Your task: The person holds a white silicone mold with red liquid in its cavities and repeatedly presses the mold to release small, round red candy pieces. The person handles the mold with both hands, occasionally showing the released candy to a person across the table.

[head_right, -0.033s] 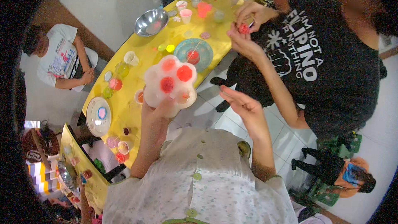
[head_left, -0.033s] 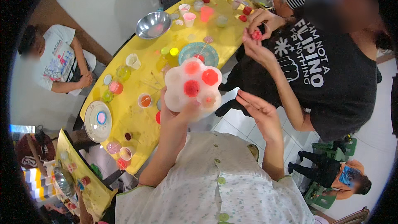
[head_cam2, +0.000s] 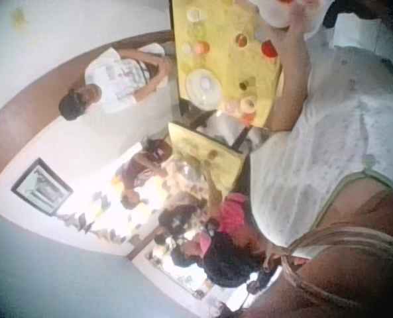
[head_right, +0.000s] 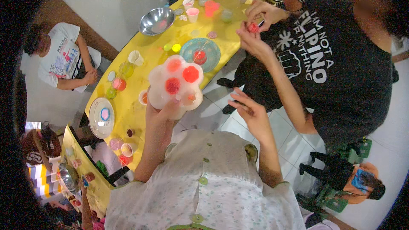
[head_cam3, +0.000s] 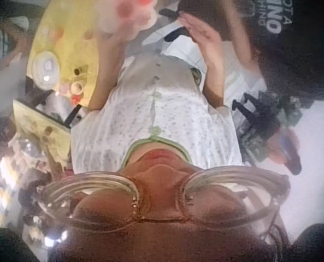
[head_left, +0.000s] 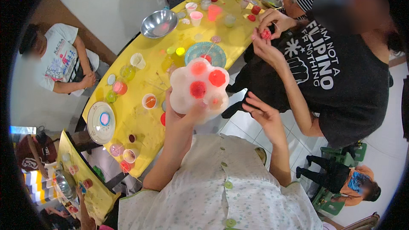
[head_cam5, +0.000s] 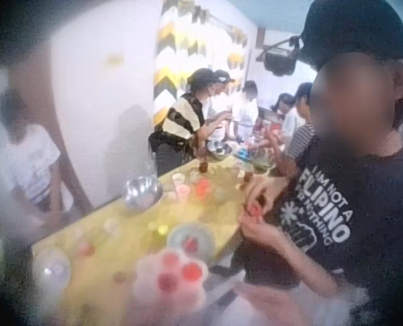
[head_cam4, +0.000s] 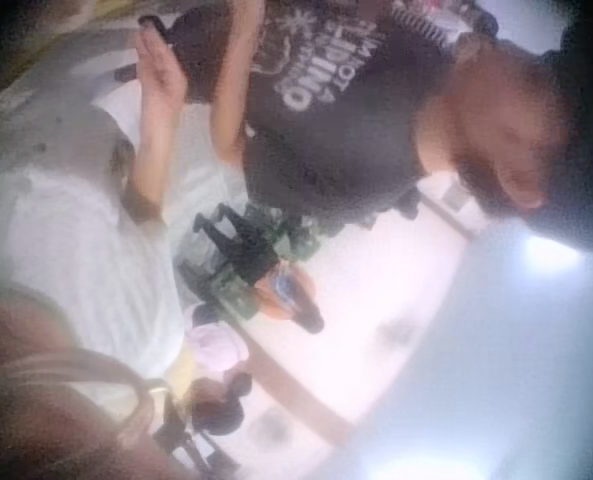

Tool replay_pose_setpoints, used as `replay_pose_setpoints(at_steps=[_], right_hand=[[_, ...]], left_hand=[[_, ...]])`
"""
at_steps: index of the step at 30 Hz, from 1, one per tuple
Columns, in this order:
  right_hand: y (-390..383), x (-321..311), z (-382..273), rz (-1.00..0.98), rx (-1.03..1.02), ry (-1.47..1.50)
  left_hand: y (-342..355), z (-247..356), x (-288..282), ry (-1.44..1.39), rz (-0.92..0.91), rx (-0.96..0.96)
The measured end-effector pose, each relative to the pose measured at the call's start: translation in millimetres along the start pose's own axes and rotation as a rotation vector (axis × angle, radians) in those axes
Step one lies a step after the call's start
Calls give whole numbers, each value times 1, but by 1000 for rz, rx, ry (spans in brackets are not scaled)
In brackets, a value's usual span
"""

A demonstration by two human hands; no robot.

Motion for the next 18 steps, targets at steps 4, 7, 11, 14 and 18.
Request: replay_pose_setpoints(at_steps=[4,7,11,14,18], right_hand=[[2,-41,78,114,97,-977],[-10,-35,74,136,-60,-1265],[-39,-11,-6,298,-294,-516],[-74,5,-88,375,-540,-469],[-94,31,-142,315,-791,-543]], left_hand=[[-11,2,7,9,-7,25],[-25,6,10,65,-44,76],[-41,6,16,82,-97,128],[-48,-5,17,108,-100,160],[-50,-9,26,138,-129,169]])
Point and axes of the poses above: each hand's wrist, its own y-axis towards the middle knuckle, its own x-axis out of the palm, z = x × y, the point moved 9 cm from there along y, towards the middle knuckle, and after that the axes turned 10 degrees about z, right-handed, at the moved point
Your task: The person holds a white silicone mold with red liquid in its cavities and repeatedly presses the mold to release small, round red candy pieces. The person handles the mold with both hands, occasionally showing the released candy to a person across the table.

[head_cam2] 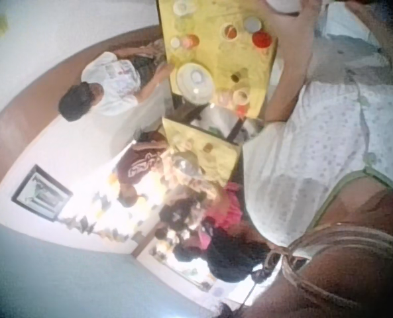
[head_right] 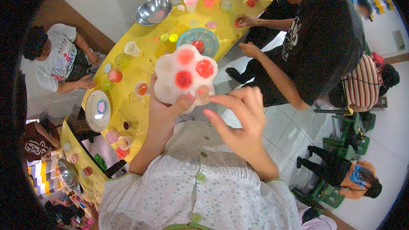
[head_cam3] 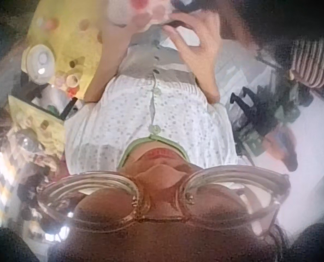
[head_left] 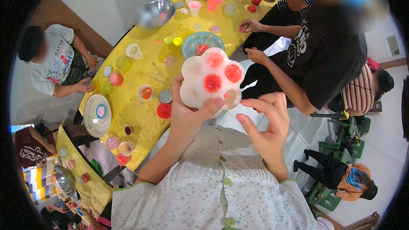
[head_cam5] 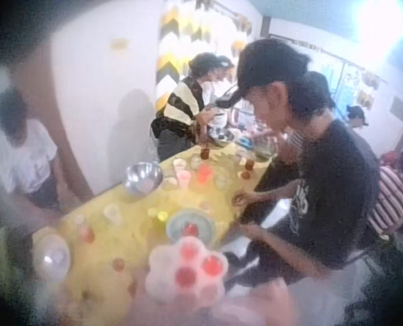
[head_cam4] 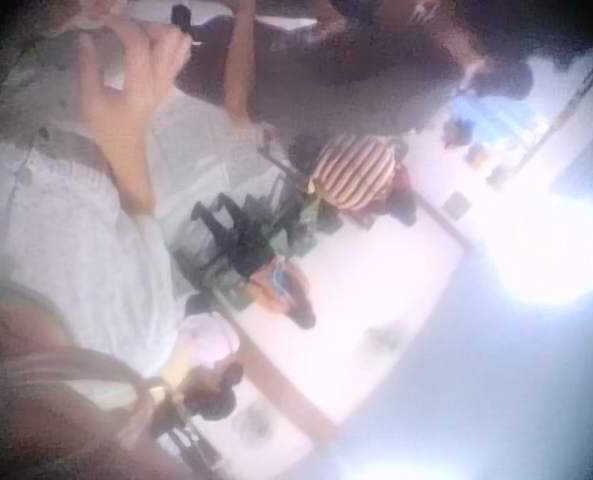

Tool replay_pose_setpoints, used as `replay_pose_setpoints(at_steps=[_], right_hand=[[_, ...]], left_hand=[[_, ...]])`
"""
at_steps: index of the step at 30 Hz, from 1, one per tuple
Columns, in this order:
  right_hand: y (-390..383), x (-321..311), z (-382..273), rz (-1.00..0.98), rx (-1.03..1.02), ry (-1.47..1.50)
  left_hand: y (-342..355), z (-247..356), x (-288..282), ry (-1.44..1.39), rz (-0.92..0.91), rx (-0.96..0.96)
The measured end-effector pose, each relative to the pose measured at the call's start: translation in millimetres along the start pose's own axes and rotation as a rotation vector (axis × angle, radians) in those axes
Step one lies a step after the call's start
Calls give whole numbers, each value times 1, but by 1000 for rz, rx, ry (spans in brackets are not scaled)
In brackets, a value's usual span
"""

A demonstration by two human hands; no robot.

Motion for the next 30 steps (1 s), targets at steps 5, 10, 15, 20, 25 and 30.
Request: replay_pose_setpoints(at_steps=[5,10,15,20,25,30], right_hand=[[8,22,-2,-73,-64,-99],[8,28,-1,-60,-61,-131],[9,27,-4,-63,-76,-178],[9,26,-5,-63,-92,-196],[9,26,-4,-48,-105,-149],[9,25,-5,-40,-101,-92]], left_hand=[[0,0,7,39,-38,24],[0,-5,5,-2,-54,52],[-5,-6,7,-57,-90,10],[-5,-7,10,-66,-78,-34],[-5,-13,4,-147,-9,-100],[-4,-18,0,-174,30,-179]])
Point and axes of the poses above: each hand's wrist, its own y-axis towards the middle knuckle, its own x-axis out of the palm, z = x × y, the point moved 9 cm from there along y, towards the middle knuckle, and after that the axes turned 10 degrees about z, right-handed, at the moved point
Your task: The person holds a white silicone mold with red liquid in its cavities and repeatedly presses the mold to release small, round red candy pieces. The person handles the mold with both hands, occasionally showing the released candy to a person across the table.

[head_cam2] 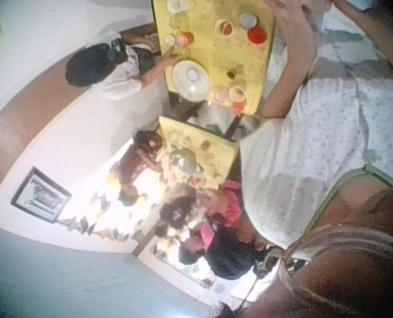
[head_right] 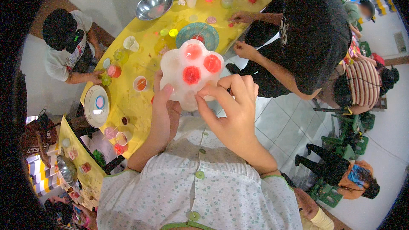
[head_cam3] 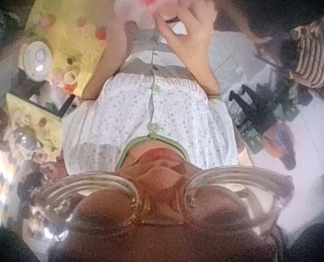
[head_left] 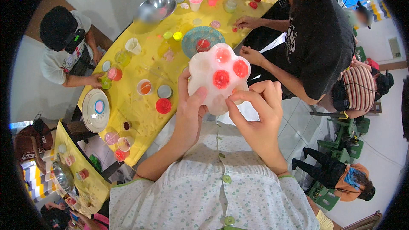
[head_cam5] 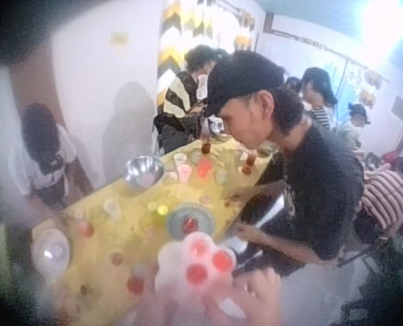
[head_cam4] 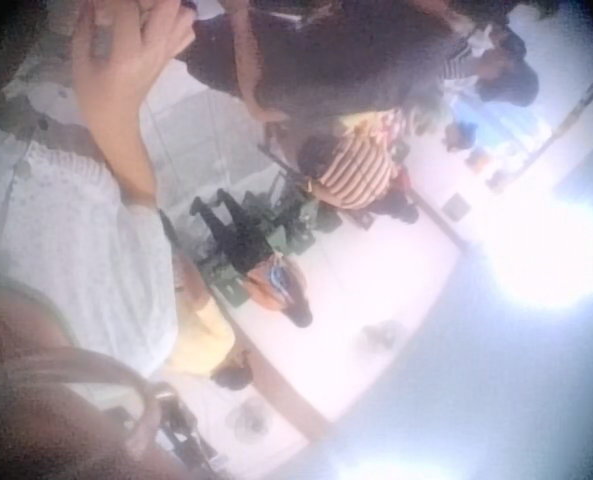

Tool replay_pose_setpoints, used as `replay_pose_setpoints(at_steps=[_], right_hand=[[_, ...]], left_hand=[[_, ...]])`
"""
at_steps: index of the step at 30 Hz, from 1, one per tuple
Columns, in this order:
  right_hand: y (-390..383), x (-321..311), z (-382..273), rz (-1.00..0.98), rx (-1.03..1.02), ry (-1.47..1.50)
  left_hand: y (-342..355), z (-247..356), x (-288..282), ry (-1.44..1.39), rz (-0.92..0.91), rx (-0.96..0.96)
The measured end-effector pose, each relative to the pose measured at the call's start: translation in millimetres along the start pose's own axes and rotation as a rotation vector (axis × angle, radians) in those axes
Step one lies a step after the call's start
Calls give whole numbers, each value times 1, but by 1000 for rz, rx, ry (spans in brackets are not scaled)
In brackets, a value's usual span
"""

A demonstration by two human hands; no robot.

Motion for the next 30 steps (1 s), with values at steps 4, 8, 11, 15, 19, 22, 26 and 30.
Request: replay_pose_setpoints(at_steps=[4,8,11,15,19,22,26,30], right_hand=[[-3,-8,4,-14,47,34],[-6,-22,22,30,82,48],[-19,-18,54,77,329,175],[-40,11,77,-41,494,305],[-52,58,87,-173,595,420],[-72,100,92,-318,671,527],[-96,163,98,-513,585,479],[-130,237,103,-600,647,555]], left_hand=[[2,4,2,-48,9,0],[2,9,-4,39,59,-7],[10,11,-27,-28,129,38],[17,24,-70,-93,215,110],[7,52,-122,-165,359,199],[-10,72,-164,-242,495,272],[-43,99,-201,-280,611,379],[-77,102,-258,-329,703,427]])
Point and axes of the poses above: each hand's wrist, its own y-axis towards the middle knuckle, its own x-axis out of the palm, z = x × y, the point moved 9 cm from there along y, towards the middle knuckle, and after that the axes turned 10 degrees about z, right-handed, at the moved point
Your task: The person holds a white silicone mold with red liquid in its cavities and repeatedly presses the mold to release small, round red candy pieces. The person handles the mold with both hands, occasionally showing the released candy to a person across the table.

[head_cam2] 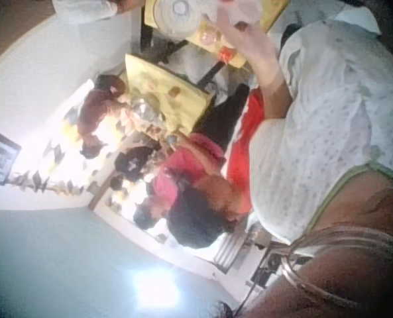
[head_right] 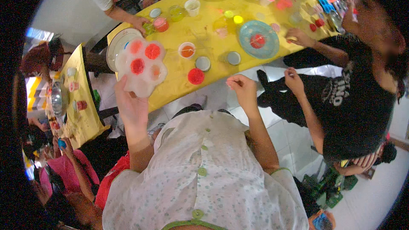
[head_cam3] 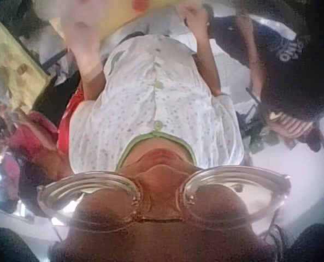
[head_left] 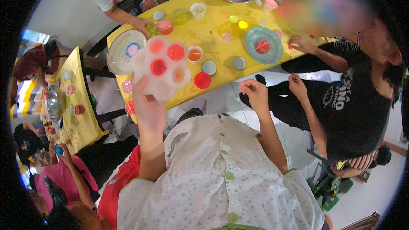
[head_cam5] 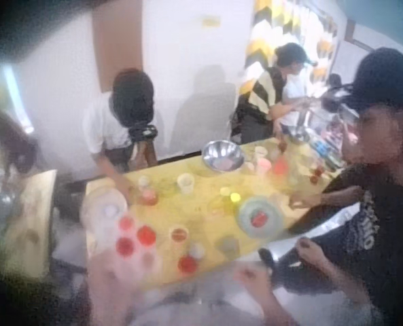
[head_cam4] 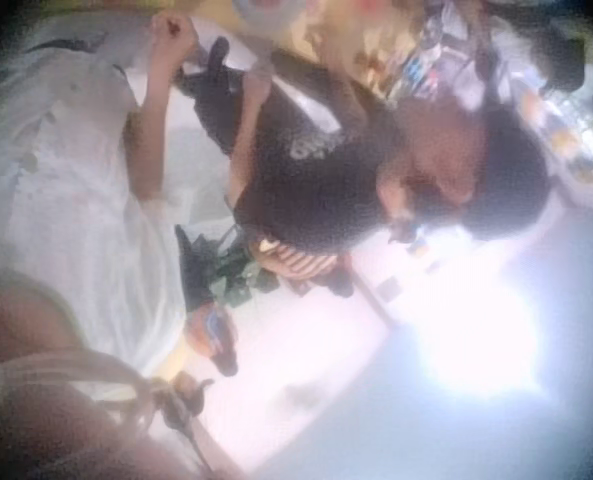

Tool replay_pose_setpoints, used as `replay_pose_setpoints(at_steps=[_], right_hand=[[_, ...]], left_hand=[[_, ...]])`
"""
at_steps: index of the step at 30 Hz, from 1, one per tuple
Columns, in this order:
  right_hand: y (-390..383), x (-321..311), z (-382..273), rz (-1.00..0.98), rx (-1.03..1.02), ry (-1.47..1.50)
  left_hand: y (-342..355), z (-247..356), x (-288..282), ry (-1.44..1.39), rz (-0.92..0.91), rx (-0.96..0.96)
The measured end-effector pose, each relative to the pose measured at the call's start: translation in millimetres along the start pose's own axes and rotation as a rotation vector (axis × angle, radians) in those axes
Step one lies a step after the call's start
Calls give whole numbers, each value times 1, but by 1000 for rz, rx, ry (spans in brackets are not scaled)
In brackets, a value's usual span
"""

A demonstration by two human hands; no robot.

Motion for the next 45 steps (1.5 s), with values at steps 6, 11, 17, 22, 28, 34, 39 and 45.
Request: replay_pose_setpoints(at_steps=[6,11,17,22,28,34,39,45], right_hand=[[46,62,46,34,-70,-104],[92,67,99,127,-23,-223],[132,56,154,132,73,-288],[161,54,186,90,117,-279],[173,63,173,60,189,-202],[176,65,167,114,232,-202],[178,63,181,116,152,-118],[91,70,70,94,65,-26]], left_hand=[[1,29,-61,56,140,55],[6,37,-59,74,122,54],[12,37,-62,92,135,33],[12,29,-62,94,145,-1],[13,22,-66,66,146,-28],[14,20,-61,79,103,-53],[15,12,-52,82,73,-93],[5,8,-21,170,-62,-62]])
Point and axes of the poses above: each hand's wrist, its own y-axis towards the middle knuckle, its own x-axis out of the palm, z = x × y, the point moved 9 cm from there along y, towards the middle knuckle, and after that the axes turned 10 degrees about z, right-handed, at the moved point
